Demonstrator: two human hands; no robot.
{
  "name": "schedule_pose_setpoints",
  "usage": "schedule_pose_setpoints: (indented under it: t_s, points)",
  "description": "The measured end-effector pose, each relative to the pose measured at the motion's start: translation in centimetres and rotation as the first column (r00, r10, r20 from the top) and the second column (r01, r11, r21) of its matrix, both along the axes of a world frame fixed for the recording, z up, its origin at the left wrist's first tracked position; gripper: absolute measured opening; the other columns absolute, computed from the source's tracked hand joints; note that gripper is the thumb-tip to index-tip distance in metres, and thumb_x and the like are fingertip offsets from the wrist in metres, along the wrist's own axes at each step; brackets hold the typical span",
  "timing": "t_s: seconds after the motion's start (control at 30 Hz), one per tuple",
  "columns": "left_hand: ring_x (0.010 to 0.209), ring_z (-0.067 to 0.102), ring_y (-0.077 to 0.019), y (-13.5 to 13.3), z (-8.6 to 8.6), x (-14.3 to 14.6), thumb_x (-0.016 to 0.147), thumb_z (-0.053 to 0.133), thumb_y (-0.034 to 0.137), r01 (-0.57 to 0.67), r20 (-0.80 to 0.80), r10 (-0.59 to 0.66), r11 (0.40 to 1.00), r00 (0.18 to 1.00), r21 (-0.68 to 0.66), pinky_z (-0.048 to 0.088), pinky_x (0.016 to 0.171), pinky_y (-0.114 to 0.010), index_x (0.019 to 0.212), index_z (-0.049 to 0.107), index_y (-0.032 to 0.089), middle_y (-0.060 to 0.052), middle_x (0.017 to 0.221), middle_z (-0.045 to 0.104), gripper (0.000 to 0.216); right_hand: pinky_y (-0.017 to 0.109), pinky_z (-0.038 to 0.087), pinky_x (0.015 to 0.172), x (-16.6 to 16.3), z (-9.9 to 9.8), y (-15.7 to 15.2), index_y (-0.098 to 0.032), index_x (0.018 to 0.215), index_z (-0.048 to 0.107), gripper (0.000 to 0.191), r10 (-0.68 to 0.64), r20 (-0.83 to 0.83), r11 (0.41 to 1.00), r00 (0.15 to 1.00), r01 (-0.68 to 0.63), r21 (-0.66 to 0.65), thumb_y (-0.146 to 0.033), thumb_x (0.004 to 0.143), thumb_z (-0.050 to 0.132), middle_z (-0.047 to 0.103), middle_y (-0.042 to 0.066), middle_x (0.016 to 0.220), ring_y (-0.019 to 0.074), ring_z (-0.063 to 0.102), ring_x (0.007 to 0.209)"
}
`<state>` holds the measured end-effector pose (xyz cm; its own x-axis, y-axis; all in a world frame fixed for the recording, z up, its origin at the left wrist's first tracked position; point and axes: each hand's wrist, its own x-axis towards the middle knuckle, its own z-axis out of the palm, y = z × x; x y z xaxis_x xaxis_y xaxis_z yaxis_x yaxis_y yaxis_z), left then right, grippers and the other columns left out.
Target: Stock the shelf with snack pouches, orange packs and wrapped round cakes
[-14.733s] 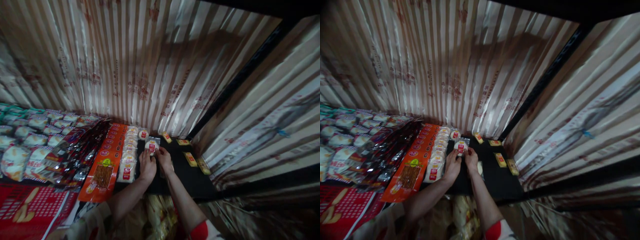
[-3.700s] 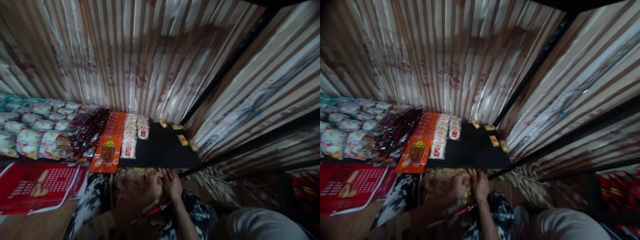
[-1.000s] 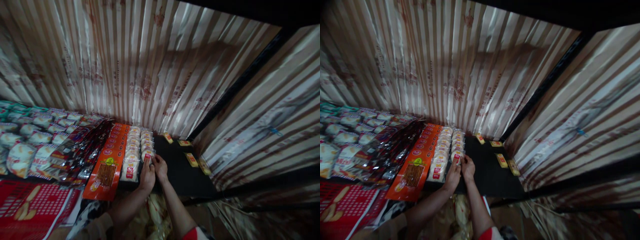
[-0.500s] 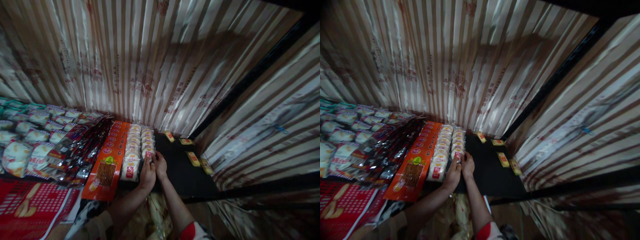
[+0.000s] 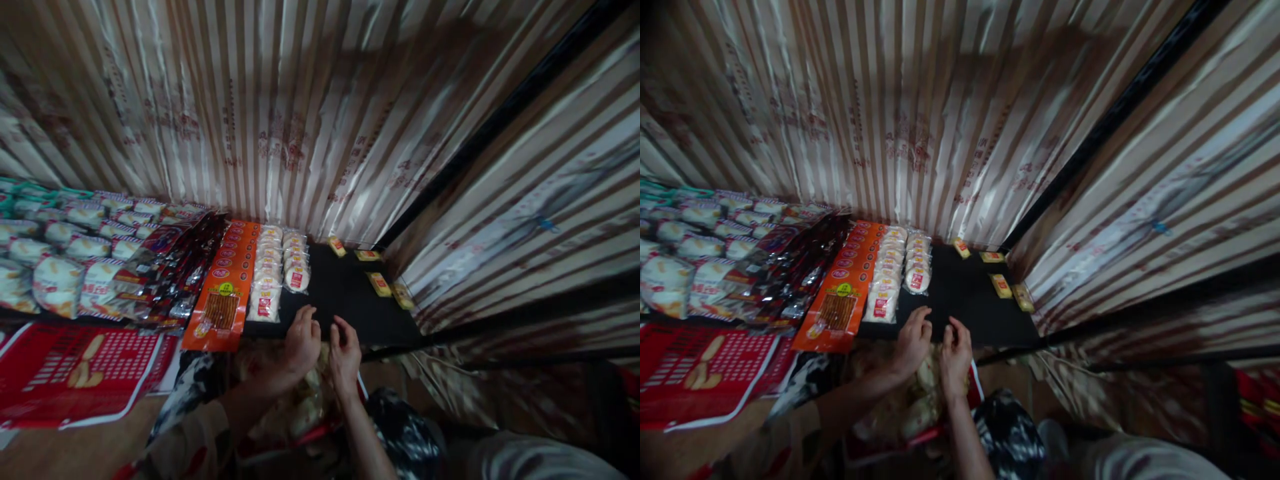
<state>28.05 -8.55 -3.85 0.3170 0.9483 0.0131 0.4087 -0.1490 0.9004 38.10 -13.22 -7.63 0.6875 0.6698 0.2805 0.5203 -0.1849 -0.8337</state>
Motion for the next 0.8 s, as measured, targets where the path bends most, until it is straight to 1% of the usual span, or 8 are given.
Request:
schedule_pose_setpoints:
  t_s: [0.07,0.13,0.27,0.37,0.43,0.6,0.7,0.8]
  points:
    - [0.112,0.053,-0.0176,-1.7,-0.4,-0.4,0.079,0.036,0.011,0.071,-0.015,-0.072,0.997,0.997,-0.007,0.038,0.101,-0.03,0.114,0.056,0.012,-0.011,0.118,0.059,0.039,0.037,0.044,0.086,0.4,-0.6,-2.7,-0.016,0.092,0.061,0.037,-0.078,0.026,0.996,0.997,0.079,-0.035,-0.046,0.08,0.042,0.064,0.012,0.095,0.0231,0.058,0.092]
    - [0.106,0.056,-0.0187,-3.3,-1.0,-0.8,0.077,0.038,0.01,0.12,-0.036,-0.121,0.992,0.992,-0.034,0.041,0.098,-0.031,0.107,0.059,0.014,-0.01,0.111,0.061,0.038,0.037,0.046,0.082,0.8,-1.5,-4.8,-0.016,0.089,0.062,0.037,-0.082,0.028,0.988,0.996,0.085,-0.128,-0.046,0.079,0.042,0.065,0.011,0.092,0.0234,0.06,0.087]
    - [0.102,0.057,-0.0211,-5.8,-2.4,-1.6,0.074,0.04,0.009,0.147,-0.056,-0.15,0.987,0.987,-0.056,0.043,0.095,-0.033,0.097,0.063,0.018,-0.01,0.106,0.063,0.034,0.039,0.046,0.085,1.2,-3.6,-6.7,-0.014,0.097,0.065,0.04,0.069,0.07,0.941,0.995,-0.041,-0.337,-0.042,0.075,0.046,0.067,0.013,0.1,0.026,0.061,0.092]
    - [0.102,0.057,-0.0204,-6.9,-3.1,-2.4,0.073,0.04,0.01,0.161,-0.054,-0.164,0.986,0.985,-0.05,0.043,0.095,-0.032,0.098,0.063,0.017,-0.01,0.105,0.063,0.035,0.039,0.041,0.095,1.3,-4.6,-6.5,-0.014,0.107,0.065,0.04,0.157,0.163,0.904,0.974,-0.075,-0.422,-0.032,0.076,0.047,0.066,0.012,0.109,0.0263,0.057,0.104]
    - [0.102,0.057,-0.0211,-7.3,-3.3,-3.0,0.072,0.039,0.01,0.159,-0.059,-0.161,0.986,0.985,-0.046,0.042,0.096,-0.032,0.098,0.063,0.014,-0.011,0.105,0.063,0.036,0.035,0.039,0.097,1.4,-5.0,-5.9,-0.015,0.114,0.062,0.042,0.203,0.192,0.872,0.96,-0.087,-0.482,-0.023,0.076,0.046,0.065,0.01,0.113,0.024,0.057,0.108]
    - [0.105,0.056,-0.021,-7.4,-3.2,-3.7,0.069,0.039,0.008,0.13,-0.087,-0.134,0.99,0.987,-0.045,0.041,0.098,-0.032,0.096,0.064,0.013,-0.011,0.107,0.063,0.037,0.025,0.041,0.091,2.0,-5.5,-4.3,-0.013,0.124,0.054,0.052,0.26,0.139,0.766,0.955,-0.117,-0.632,-0.007,0.075,0.038,0.064,0.011,0.116,0.0188,0.06,0.104]
    - [0.102,0.057,-0.0206,-7.5,-3.4,-3.7,0.07,0.038,0.008,0.126,-0.091,-0.13,0.991,0.987,-0.046,0.042,0.096,-0.032,0.096,0.064,0.014,-0.01,0.105,0.064,0.037,0.023,0.044,0.085,2.5,-5.8,-4.2,-0.012,0.122,0.056,0.047,0.245,0.112,0.76,0.963,-0.119,-0.639,-0.01,0.078,0.038,0.066,0.011,0.112,0.0187,0.062,0.1]
    - [0.102,0.057,-0.0214,-7.7,-3.7,-3.5,0.071,0.036,0.007,0.129,-0.084,-0.133,0.991,0.988,-0.047,0.042,0.095,-0.032,0.095,0.064,0.012,-0.012,0.106,0.063,0.037,0.023,0.045,0.079,3.1,-5.6,-4.4,-0.015,0.107,0.063,0.037,0.254,0.094,0.757,0.963,-0.137,-0.639,-0.014,0.082,0.036,0.07,0.01,0.1,0.0191,0.065,0.094]
